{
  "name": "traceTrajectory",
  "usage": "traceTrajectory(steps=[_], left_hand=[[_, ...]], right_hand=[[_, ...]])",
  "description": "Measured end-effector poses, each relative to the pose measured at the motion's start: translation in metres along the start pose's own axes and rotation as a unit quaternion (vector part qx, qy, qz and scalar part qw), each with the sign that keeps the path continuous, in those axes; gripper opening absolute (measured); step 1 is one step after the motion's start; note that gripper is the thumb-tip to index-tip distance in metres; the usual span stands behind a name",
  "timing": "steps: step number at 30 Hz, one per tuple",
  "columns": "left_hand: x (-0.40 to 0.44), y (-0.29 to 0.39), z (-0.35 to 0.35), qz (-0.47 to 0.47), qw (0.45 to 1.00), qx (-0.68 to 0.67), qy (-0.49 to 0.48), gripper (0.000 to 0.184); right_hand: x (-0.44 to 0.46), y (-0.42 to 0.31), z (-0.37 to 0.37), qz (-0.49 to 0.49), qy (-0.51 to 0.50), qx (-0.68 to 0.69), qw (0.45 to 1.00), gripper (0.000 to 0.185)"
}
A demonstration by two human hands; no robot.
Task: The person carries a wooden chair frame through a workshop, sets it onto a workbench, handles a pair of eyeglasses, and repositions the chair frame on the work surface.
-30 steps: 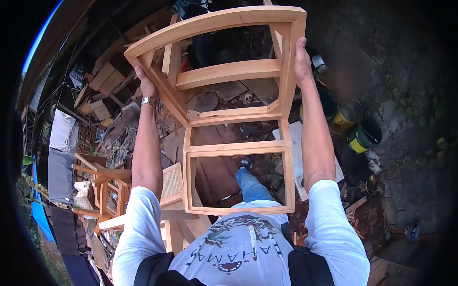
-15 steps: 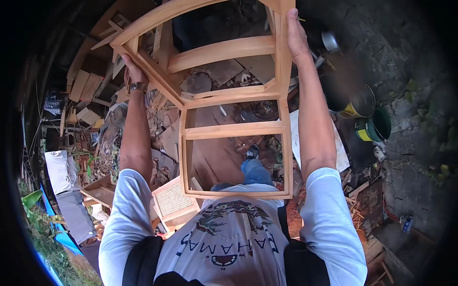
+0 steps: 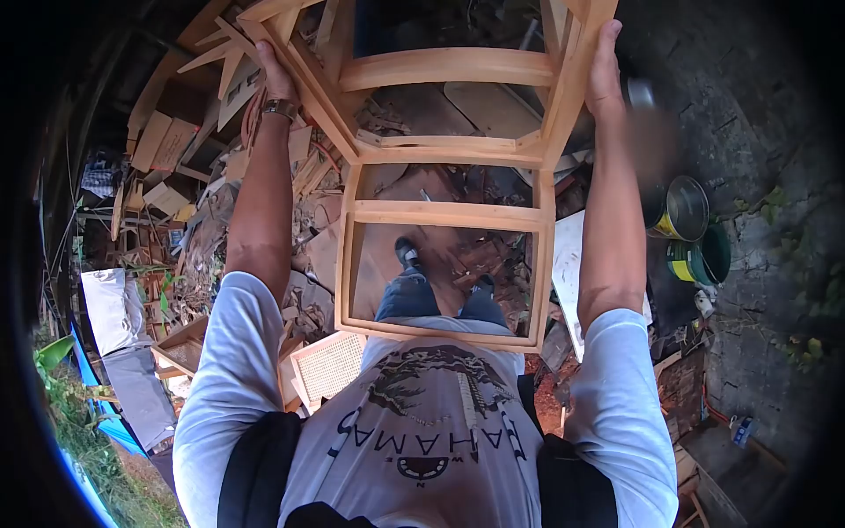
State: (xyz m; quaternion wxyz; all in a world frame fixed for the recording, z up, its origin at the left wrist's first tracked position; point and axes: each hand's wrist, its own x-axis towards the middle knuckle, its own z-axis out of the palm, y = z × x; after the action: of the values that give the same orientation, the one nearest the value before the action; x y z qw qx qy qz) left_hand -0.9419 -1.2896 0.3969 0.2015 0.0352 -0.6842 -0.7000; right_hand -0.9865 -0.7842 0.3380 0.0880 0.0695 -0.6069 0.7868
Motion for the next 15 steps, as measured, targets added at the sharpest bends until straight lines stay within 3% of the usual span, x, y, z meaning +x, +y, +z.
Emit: traceTrajectory(steps=[7,8,15], left_hand=[[0.081,-0.031,-0.022,0.038,0.994,-0.096,-0.030,0.090],[0.076,-0.031,-0.017,0.021,0.996,-0.083,-0.024,0.091],[0.161,-0.038,-0.036,0.048,0.994,-0.082,-0.047,0.091]], right_hand=[[0.014,-0.018,0.049,-0.042,0.055,-0.023,0.997,0.093],[0.019,-0.011,0.060,-0.046,0.058,-0.032,0.997,0.102],[0.038,-0.005,0.125,-0.078,0.111,-0.019,0.991,0.089]])
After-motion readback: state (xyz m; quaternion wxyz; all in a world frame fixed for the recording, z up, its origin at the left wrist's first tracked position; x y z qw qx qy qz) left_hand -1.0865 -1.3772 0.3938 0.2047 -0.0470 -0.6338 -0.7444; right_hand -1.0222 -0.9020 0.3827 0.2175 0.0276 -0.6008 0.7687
